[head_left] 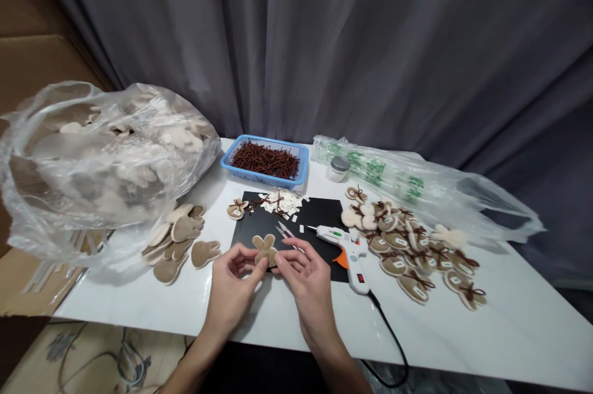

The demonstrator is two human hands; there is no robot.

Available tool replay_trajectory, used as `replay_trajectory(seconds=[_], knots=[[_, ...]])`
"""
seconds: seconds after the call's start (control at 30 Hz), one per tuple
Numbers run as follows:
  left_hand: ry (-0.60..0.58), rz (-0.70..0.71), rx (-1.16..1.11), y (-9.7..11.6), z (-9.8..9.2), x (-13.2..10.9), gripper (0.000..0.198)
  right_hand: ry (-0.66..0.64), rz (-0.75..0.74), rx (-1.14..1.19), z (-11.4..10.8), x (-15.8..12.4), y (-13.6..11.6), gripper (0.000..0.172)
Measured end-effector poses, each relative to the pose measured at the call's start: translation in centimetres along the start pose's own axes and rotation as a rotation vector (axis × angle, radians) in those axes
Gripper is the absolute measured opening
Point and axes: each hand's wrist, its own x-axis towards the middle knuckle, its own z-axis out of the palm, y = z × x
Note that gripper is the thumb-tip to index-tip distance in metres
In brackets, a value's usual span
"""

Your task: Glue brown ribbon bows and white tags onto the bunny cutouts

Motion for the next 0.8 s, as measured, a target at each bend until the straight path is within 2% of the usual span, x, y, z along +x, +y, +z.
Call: replay_trajectory(seconds=[0.13, 0.23, 0.3, 0.37, 0.43, 0.5, 0.6, 0.7, 0.8], knots=[[-0.04, 0.062, 0.227, -0.3, -0.4, 0.0, 0.027, -0.036, -0.091, -0.283, -0.5, -0.1, -0.5, 0.032], [-0.022, 0.148, 0.495, -0.6, -0.9, 0.0, 0.018, 0.022, -0.213, -0.508, -1.8, -0.6, -0.7, 0.025], [0.004, 0.217, 0.637, -0.9, -1.2, 0.0, 0.016, 0.105, -0.347, -0.671, -3.3, -1.0, -0.7, 0.024], [0.009, 0.272, 0.724, -1.1, -1.6, 0.0, 0.014, 0.254, -0.499, -0.915, -5.1, -1.3, -1.0, 0.028], [0.013, 0.304, 0.772, -1.2, -2.1, 0.0, 0.013, 0.427, -0.542, -1.2, -6.9, -1.5, -1.4, 0.039], [0.012, 0.323, 0.794, -1.1, -2.5, -0.1, 0.015, 0.517, -0.473, -1.419, -8.3, -1.4, -2.0, 0.058], [-0.064, 0.408, 0.808, -0.9, -2.9, -0.7, 0.015, 0.498, -0.278, -1.531, -9.7, -1.0, -2.7, 0.081], [-0.156, 0.537, 0.896, -0.9, -2.7, -1.8, 0.024, 0.448, -0.037, -1.472, -10.0, -0.6, -2.8, 0.08], [-0.198, 0.597, 1.033, -1.3, -2.2, -2.9, 0.039, 0.395, 0.061, -1.404, -10.0, -0.4, -2.8, 0.076]])
